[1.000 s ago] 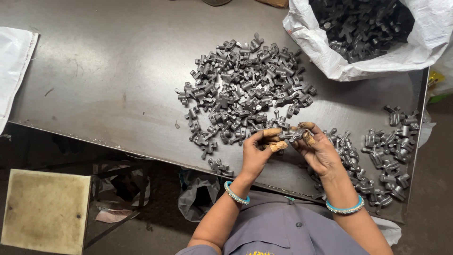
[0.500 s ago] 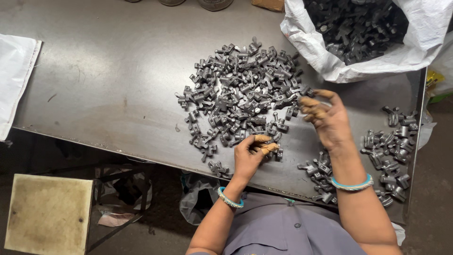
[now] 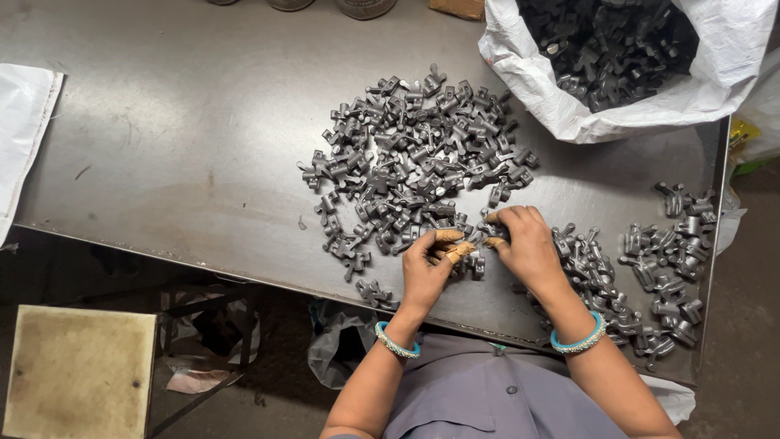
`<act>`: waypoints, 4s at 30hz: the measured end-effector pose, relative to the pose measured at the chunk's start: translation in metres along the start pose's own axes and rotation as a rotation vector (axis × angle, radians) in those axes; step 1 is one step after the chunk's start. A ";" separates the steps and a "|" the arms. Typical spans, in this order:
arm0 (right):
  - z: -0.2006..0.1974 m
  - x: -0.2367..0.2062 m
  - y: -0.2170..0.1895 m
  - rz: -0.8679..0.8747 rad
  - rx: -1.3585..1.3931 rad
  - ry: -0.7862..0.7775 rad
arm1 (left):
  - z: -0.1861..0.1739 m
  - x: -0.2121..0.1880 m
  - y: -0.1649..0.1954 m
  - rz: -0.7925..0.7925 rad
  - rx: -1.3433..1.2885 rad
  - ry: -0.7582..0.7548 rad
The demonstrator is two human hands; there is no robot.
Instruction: The person sorts small metal cast parts spread across a metal table, picking up individual pieces by hand, briefly turning them over, and tossing them into a large white sack at the edge of the table. The pile on the table gradually shrinks as sorted pieces accumulate in the sack.
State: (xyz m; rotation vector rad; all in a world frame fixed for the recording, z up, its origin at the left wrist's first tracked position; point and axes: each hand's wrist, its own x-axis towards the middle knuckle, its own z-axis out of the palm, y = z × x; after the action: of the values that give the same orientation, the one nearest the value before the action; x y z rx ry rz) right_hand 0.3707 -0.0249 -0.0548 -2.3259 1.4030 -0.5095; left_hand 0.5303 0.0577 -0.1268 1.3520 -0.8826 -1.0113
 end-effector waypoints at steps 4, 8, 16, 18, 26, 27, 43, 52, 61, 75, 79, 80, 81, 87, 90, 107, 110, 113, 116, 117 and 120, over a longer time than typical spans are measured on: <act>-0.003 0.002 0.018 0.259 0.490 -0.099 | 0.001 0.000 0.007 -0.036 0.031 -0.003; -0.003 -0.009 0.042 0.470 1.209 -0.209 | -0.003 0.001 0.012 0.000 0.071 0.013; 0.013 -0.034 0.071 0.618 1.637 -0.384 | -0.012 -0.014 0.028 0.034 0.331 0.019; 0.016 -0.032 0.078 0.625 1.521 -0.431 | -0.014 -0.022 0.032 0.079 0.473 0.020; -0.020 0.010 0.085 0.313 1.485 -0.196 | -0.011 -0.046 0.026 0.122 0.683 0.003; -0.024 0.015 0.079 0.291 1.554 -0.117 | -0.009 -0.046 0.024 0.115 0.681 0.004; 0.015 0.001 0.030 0.103 0.428 -0.204 | 0.003 -0.028 0.013 0.150 0.602 0.050; 0.004 -0.015 0.057 0.567 1.341 -0.278 | 0.010 -0.018 0.013 0.103 0.574 0.041; 0.000 -0.024 0.064 0.604 1.515 -0.386 | 0.004 -0.017 0.026 0.115 0.601 0.045; -0.027 0.003 0.083 0.469 1.490 -0.374 | -0.006 -0.006 0.034 0.091 0.376 0.086; -0.024 0.015 0.058 0.168 1.469 -0.079 | -0.010 -0.006 0.031 0.042 0.408 0.084; -0.019 0.016 0.049 0.111 1.280 -0.125 | -0.010 -0.006 0.030 0.100 0.416 0.097; -0.011 0.013 0.038 0.189 0.852 -0.253 | -0.011 -0.006 0.030 0.159 0.423 0.110; 0.022 -0.015 0.004 -0.044 0.080 -0.105 | -0.012 -0.005 0.027 0.158 0.393 0.110; 0.023 -0.015 0.007 0.019 0.091 -0.115 | -0.009 -0.006 0.029 0.166 0.379 0.087; 0.011 -0.034 0.057 0.617 1.377 -0.374 | 0.007 -0.004 -0.005 -0.066 -0.367 -0.213; 0.017 -0.041 0.047 0.642 1.520 -0.380 | 0.011 -0.005 -0.015 -0.099 -0.453 -0.204; 0.022 -0.046 0.041 0.639 1.548 -0.392 | 0.012 -0.006 -0.022 -0.110 -0.501 -0.187; 0.022 -0.049 0.042 0.617 1.560 -0.426 | 0.010 -0.007 -0.027 -0.142 -0.478 -0.172; 0.022 -0.049 0.043 0.588 1.579 -0.446 | 0.010 -0.007 -0.028 -0.159 -0.464 -0.166; 0.023 -0.050 0.046 0.538 1.538 -0.480 | 0.007 -0.009 -0.032 -0.146 -0.433 -0.173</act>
State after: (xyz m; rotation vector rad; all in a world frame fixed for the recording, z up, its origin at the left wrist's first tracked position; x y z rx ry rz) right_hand 0.3248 0.0026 -0.1026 -0.7162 0.7687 -0.5051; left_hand 0.5180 0.0652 -0.1575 0.9812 -0.6457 -1.3599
